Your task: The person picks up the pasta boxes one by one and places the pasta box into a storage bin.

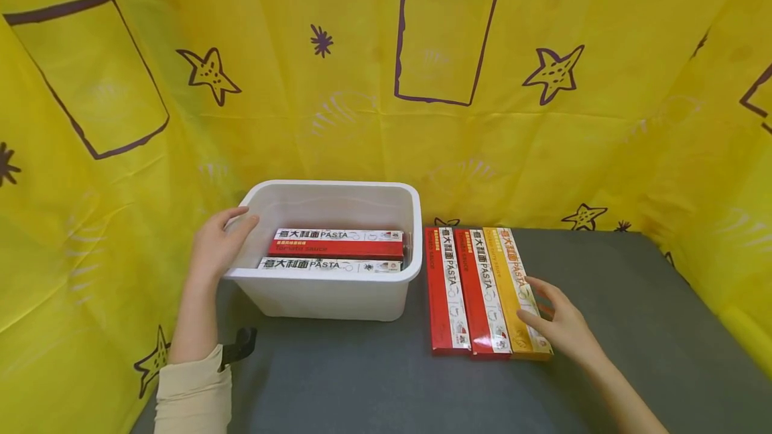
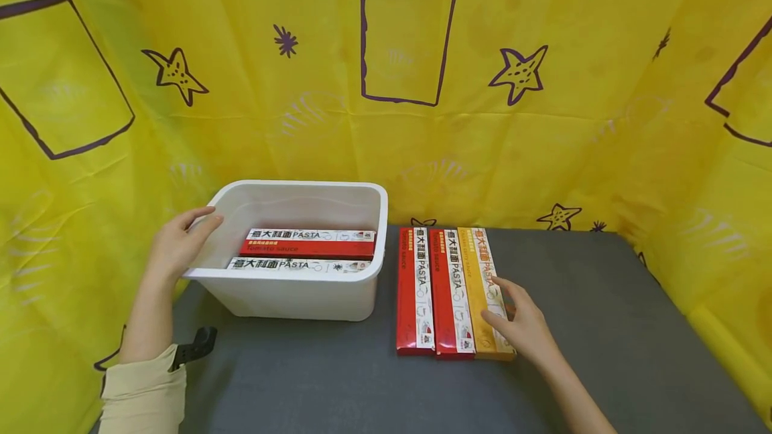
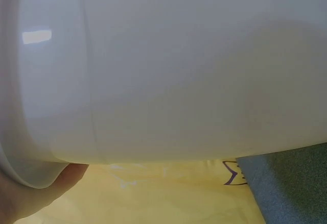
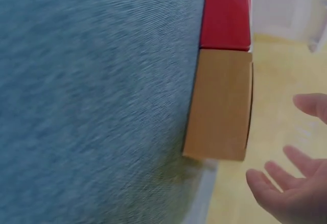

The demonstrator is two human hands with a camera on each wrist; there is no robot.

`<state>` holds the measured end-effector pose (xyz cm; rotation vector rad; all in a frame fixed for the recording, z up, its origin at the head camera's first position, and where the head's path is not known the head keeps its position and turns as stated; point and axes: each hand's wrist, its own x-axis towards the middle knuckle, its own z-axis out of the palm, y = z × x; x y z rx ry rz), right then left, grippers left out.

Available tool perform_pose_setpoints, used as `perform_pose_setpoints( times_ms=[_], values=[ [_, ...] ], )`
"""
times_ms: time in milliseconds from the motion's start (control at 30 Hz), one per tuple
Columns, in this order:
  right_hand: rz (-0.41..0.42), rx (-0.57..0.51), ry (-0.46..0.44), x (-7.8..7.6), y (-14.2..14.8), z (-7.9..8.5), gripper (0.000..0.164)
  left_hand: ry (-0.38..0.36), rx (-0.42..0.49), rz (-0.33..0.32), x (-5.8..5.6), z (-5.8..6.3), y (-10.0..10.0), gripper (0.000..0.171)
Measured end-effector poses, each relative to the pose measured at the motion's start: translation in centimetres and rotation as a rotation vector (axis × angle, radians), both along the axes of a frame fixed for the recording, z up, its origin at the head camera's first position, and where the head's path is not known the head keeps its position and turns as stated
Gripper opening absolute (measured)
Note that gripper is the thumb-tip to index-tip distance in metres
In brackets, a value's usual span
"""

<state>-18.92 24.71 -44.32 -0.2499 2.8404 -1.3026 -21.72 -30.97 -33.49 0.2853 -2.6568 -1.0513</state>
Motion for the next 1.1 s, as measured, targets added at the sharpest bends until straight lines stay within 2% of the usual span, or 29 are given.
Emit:
perform_pose_setpoints(
  times_ms=[133, 333, 500, 867, 1100],
  values=[
    [0.006, 0.005, -0.017, 0.2, 0.4, -0.4, 0.076, -0.006, 0.002, 0.002, 0.0, 0.0, 0.0, 0.064],
    [0.021, 0.03, -0.104, 0.6, 0.6, -1.1, 0.091, -0.006, 0.007, 0.002, 0.0, -0.1, -0.2, 0.065],
    [0.055, 0.038, -0.142, 0.7, 0.6, -1.9, 0.1, -0.005, -0.002, 0.003, 0.0, -0.1, -0.2, 0.065],
    [0.1, -0.004, -0.128, 0.9, 0.3, -2.6, 0.104, 0.003, 0.0, 0.007, 0.0, 0.0, 0.0, 0.064],
    [0.103, -0.002, -0.134, 0.8, 0.2, -2.7, 0.107, -0.016, 0.001, 0.008, 0.0, 0.0, 0.0, 0.065]
  ],
)
